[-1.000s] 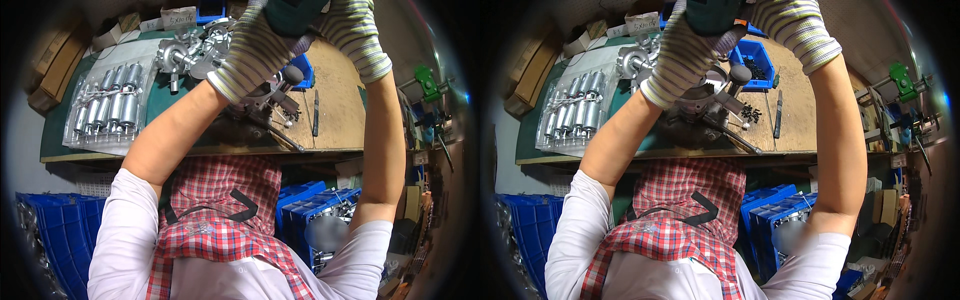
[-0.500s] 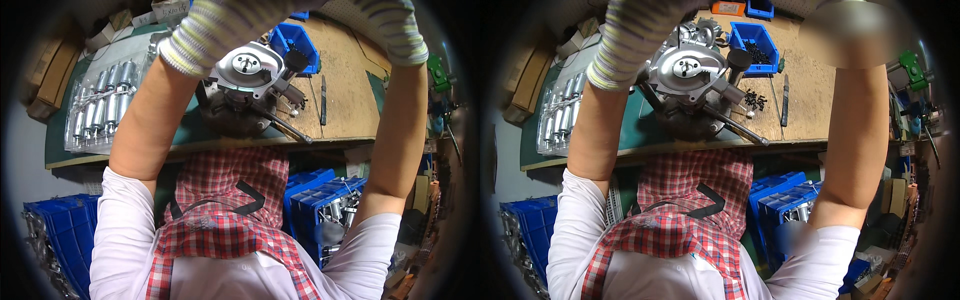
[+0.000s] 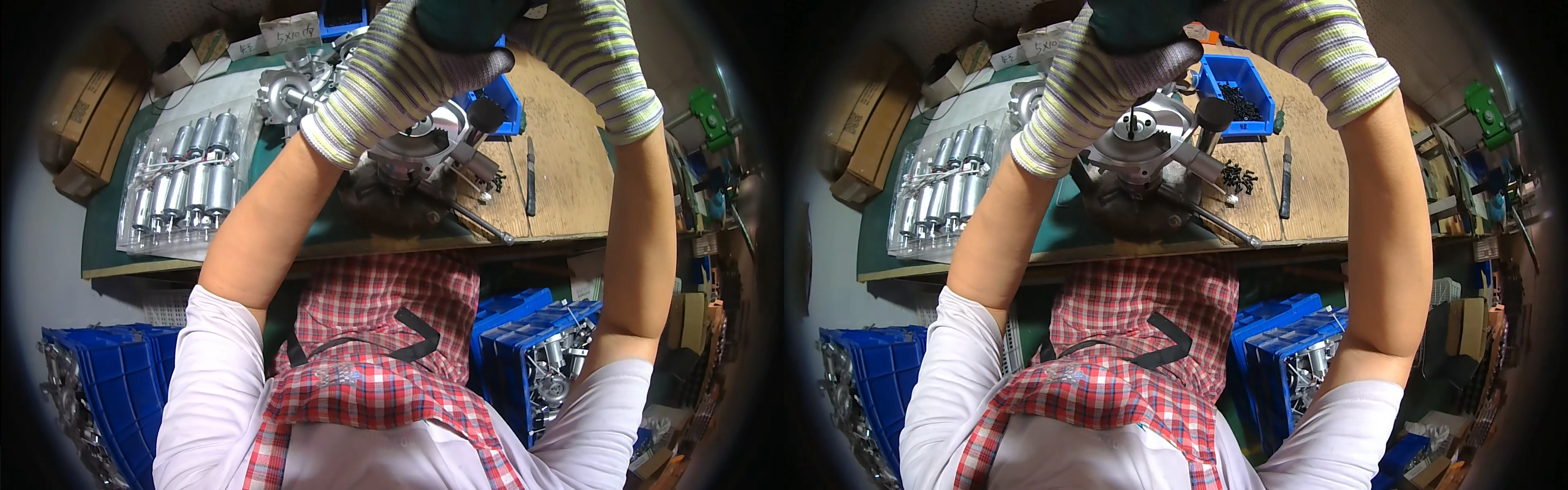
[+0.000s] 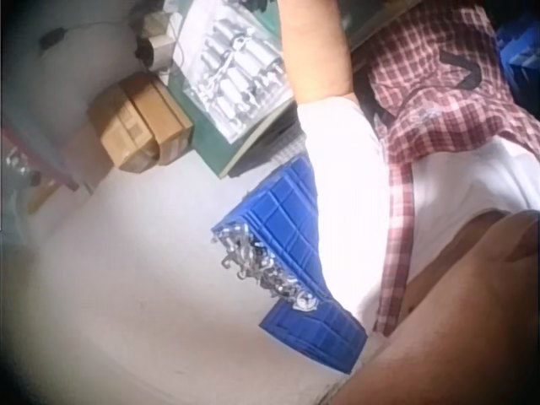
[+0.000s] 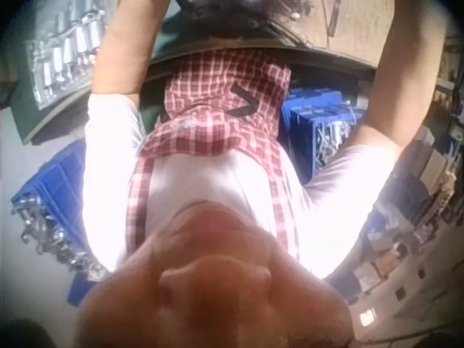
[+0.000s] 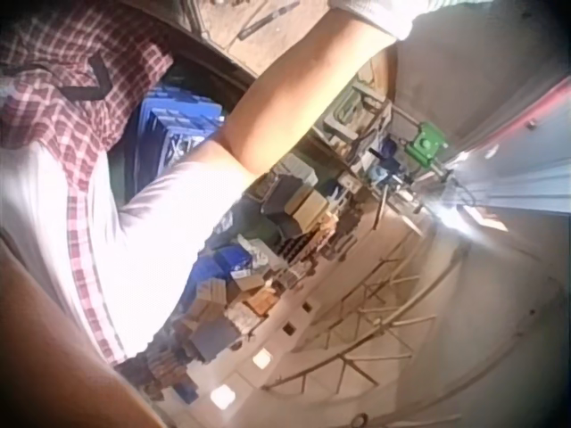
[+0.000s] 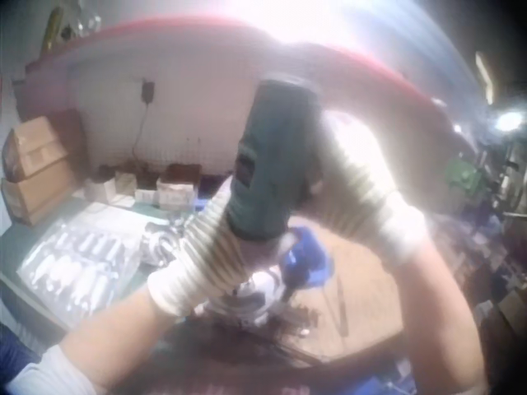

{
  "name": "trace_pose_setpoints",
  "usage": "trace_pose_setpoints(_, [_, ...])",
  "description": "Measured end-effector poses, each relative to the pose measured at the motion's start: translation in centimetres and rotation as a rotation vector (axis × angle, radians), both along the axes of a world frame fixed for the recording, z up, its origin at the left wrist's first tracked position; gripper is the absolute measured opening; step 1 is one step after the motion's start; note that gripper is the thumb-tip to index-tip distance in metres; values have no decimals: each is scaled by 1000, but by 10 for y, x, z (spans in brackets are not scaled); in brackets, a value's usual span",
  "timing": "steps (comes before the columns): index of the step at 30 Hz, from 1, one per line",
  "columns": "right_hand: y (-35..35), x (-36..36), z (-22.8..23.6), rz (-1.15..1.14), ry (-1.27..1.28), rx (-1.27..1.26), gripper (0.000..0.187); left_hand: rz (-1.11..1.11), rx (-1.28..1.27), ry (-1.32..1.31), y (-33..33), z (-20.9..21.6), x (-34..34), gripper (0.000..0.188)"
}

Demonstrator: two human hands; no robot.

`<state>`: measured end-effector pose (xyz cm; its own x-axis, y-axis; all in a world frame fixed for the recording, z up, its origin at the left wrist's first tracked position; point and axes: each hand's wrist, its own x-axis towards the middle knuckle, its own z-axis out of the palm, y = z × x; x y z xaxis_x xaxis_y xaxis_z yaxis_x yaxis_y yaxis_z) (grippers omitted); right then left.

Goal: The person assembles metal components on a workbench using a cordless drill and a bench vise. They insert screws, tighten them with the drill, secure parts in the vise, and place finished assemblies into a blue bin.

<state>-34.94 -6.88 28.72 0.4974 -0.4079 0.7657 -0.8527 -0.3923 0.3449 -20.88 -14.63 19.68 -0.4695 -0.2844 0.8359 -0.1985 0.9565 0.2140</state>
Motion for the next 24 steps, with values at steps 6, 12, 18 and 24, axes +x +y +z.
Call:
trace_pose_setpoints(6, [10,14,7,-83,-264,261,45,-728,634,411,24,-1,5,48])
trace_pose_setpoints(12, [32,33,10,-593,120,15,51,-929,621,28,-9,2,19,36])
trace_pose_setpoints(18, [30,22,-1,-425,106,-124,62,-703,741,107,12,2,26,44])
trace_pose_setpoints(24, [17,25,17,-442,-153,337,27,-646,521,164,12,1,14,44])
